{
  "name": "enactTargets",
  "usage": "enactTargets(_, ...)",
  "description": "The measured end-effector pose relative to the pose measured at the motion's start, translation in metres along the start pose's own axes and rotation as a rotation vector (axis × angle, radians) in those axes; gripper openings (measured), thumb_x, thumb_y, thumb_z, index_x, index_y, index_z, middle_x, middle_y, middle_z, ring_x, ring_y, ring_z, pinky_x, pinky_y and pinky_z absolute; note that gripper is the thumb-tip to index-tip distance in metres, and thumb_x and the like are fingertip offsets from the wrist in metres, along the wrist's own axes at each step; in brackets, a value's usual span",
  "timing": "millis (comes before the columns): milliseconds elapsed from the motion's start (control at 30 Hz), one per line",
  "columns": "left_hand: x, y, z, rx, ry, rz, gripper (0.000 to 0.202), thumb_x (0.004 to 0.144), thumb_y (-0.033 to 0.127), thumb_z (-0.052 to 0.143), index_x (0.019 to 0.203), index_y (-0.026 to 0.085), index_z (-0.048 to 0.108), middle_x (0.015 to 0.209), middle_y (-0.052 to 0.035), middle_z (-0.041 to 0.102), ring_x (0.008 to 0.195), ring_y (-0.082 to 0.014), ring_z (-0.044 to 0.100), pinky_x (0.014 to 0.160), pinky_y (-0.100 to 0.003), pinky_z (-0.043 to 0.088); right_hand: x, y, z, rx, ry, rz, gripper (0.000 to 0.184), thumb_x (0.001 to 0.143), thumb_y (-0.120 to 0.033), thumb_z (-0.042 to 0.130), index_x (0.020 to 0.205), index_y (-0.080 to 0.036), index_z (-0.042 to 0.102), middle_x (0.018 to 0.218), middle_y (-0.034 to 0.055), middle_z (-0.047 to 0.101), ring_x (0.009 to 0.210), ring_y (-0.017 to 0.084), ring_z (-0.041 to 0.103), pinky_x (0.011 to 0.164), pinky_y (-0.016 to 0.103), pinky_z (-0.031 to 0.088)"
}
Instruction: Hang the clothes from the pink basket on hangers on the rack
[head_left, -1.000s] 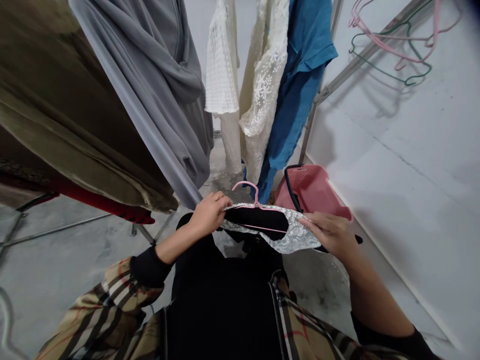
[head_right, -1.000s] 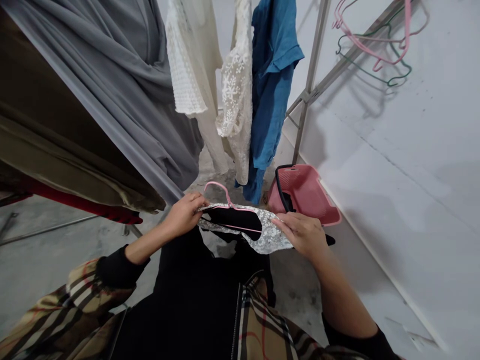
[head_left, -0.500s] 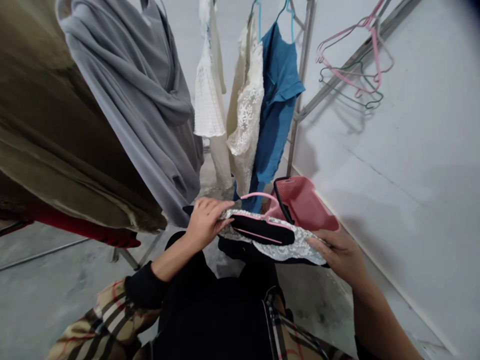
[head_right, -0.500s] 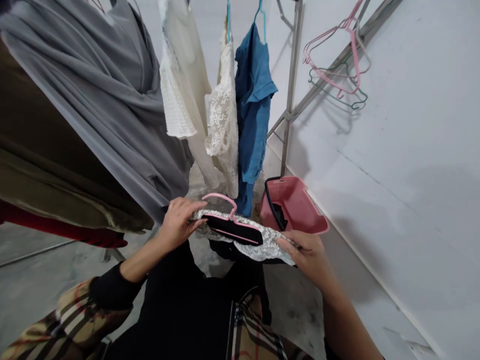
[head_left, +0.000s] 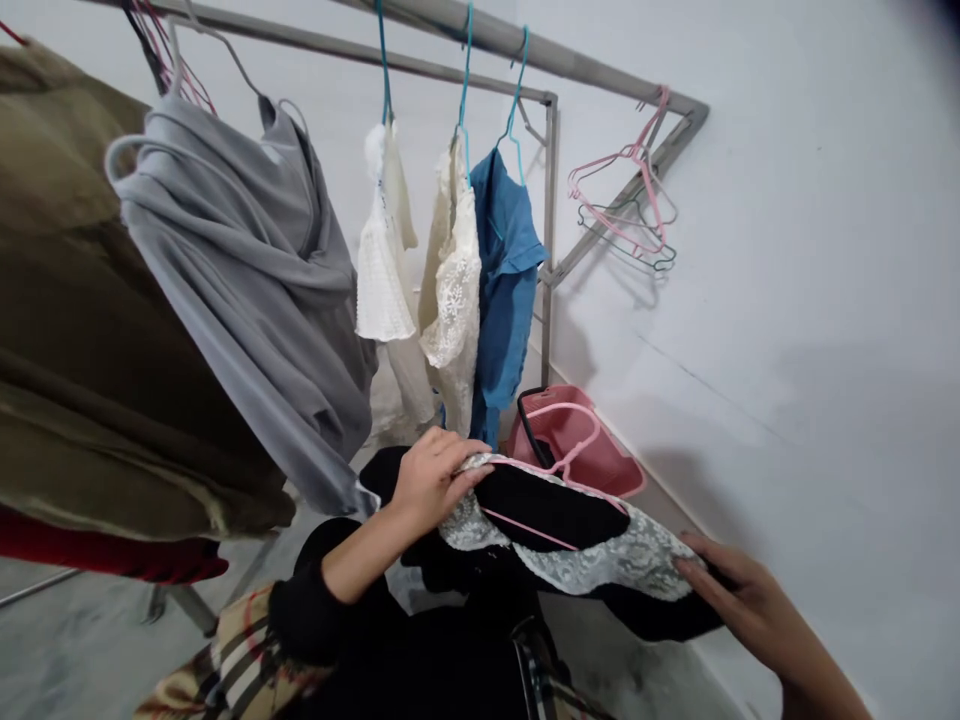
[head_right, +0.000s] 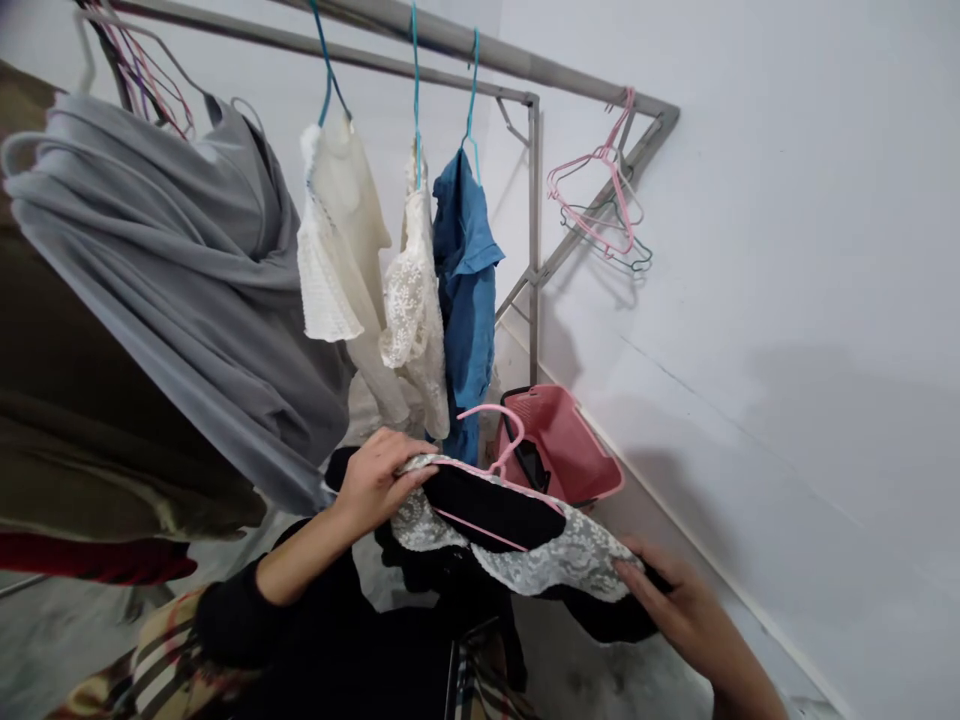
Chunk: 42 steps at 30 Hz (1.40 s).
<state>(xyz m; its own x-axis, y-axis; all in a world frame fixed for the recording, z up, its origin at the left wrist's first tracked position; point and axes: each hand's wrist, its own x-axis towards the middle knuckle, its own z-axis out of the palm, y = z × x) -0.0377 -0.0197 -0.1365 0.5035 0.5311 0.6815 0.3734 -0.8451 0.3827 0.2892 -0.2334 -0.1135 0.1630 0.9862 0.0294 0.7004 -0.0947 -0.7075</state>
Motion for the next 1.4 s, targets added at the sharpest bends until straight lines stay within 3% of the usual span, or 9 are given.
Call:
enactTargets(100, 0.000, -0.004, 0.002, 0.021, 0.004, -0.009, 0.032, 0.087, 0.045, 0.063, 0.110, 0.024, 0.067, 0.101, -0.0069, 0.067, 0.096, -0.0214, 0.058, 0.083, -0.035, 0.043, -0.012, 0.014, -0.019, -0.037, 0.143, 0.139, 0.037, 0.079, -0.053, 0.062, 0.089, -0.020, 0.077, 0.090, 0.0055, 0.077, 0.082, 0.025, 0.073, 0.071, 0.027, 0.061)
enactTargets(233, -0.017, -0.022, -0.004, -0.031, -0.008, -0.092, 0.032, 0.087, 0.041, 0.064, 0.114, 0.024, 0.064, 0.104, -0.0070, 0.067, 0.100, -0.0213, 0.060, 0.086, -0.037, 0.046, -0.014, 0.029, -0.035, -0.127, 0.417, 0.369, 0.036, 0.065, -0.060, 0.067, 0.079, -0.029, 0.077, 0.083, 0.0049, 0.077, 0.082, 0.035, 0.073, 0.067, 0.041, 0.062)
enactTargets(400, -0.051, -0.043, -0.012, -0.058, -0.003, -0.236, 0.024, 0.088, 0.035, 0.062, 0.110, 0.025, 0.066, 0.101, -0.0060, 0.070, 0.098, -0.0213, 0.064, 0.086, -0.037, 0.050, 0.018, 0.008, -0.030, -0.156, 0.670, 0.420, 0.017, 0.068, -0.053, 0.066, 0.075, -0.041, 0.075, 0.079, 0.0063, 0.076, 0.087, 0.039, 0.071, 0.073, 0.050, 0.058)
enactTargets(533, -0.074, -0.049, -0.021, -0.088, 0.024, -0.301, 0.021, 0.089, 0.032, 0.060, 0.107, 0.024, 0.067, 0.100, -0.0058, 0.071, 0.097, -0.0208, 0.066, 0.085, -0.036, 0.052, 0.064, -0.037, -0.030, -0.085, 0.723, 0.294, 0.025, 0.070, -0.047, 0.065, 0.085, -0.030, 0.076, 0.087, 0.0074, 0.076, 0.090, 0.036, 0.071, 0.081, 0.045, 0.057)
enactTargets(633, -0.087, -0.052, -0.030, -0.114, 0.059, -0.330, 0.019, 0.089, 0.032, 0.060, 0.105, 0.024, 0.068, 0.097, -0.0050, 0.072, 0.094, -0.0203, 0.067, 0.084, -0.035, 0.054, 0.107, -0.074, -0.041, -0.107, 0.758, 0.174, 0.034, 0.075, -0.040, 0.063, 0.098, -0.019, 0.076, 0.097, 0.0100, 0.076, 0.097, 0.033, 0.069, 0.087, 0.040, 0.054)
enactTargets(833, -0.102, -0.054, -0.044, -0.126, 0.133, -0.398, 0.022, 0.089, 0.037, 0.059, 0.103, 0.024, 0.069, 0.091, -0.0046, 0.073, 0.090, -0.0207, 0.069, 0.081, -0.035, 0.057, 0.222, -0.144, -0.073, -0.208, 0.859, -0.119, 0.037, 0.079, -0.029, 0.058, 0.107, -0.011, 0.074, 0.104, 0.0130, 0.074, 0.095, 0.026, 0.067, 0.088, 0.034, 0.050)
enactTargets(1067, -0.123, -0.053, -0.054, -0.096, 0.203, -0.464, 0.024, 0.086, 0.042, 0.060, 0.100, 0.026, 0.071, 0.090, -0.0027, 0.075, 0.086, -0.0208, 0.072, 0.078, -0.033, 0.060, 0.336, -0.219, -0.092, -0.337, 0.956, -0.039, 0.040, 0.081, -0.026, 0.053, 0.117, -0.020, 0.069, 0.111, 0.0126, 0.069, 0.101, 0.029, 0.061, 0.091, 0.044, 0.047)
enactTargets(1200, -0.133, -0.053, -0.056, -0.076, 0.241, -0.502, 0.026, 0.086, 0.045, 0.059, 0.099, 0.027, 0.072, 0.089, -0.0028, 0.075, 0.084, -0.0218, 0.073, 0.077, -0.034, 0.062, 0.376, -0.230, -0.094, -0.331, 0.959, -0.002, 0.041, 0.080, -0.019, 0.050, 0.117, -0.017, 0.069, 0.118, 0.0152, 0.066, 0.108, 0.030, 0.059, 0.095, 0.047, 0.045)
enactTargets(1400, -0.134, -0.055, -0.052, -0.078, 0.248, -0.518, 0.025, 0.085, 0.045, 0.060, 0.098, 0.027, 0.073, 0.086, -0.0027, 0.075, 0.081, -0.0212, 0.073, 0.075, -0.032, 0.062, 0.399, -0.197, -0.081, -0.361, 0.848, 0.027, 0.040, 0.082, -0.017, 0.049, 0.116, -0.012, 0.069, 0.120, 0.0195, 0.065, 0.113, 0.031, 0.060, 0.100, 0.047, 0.043)
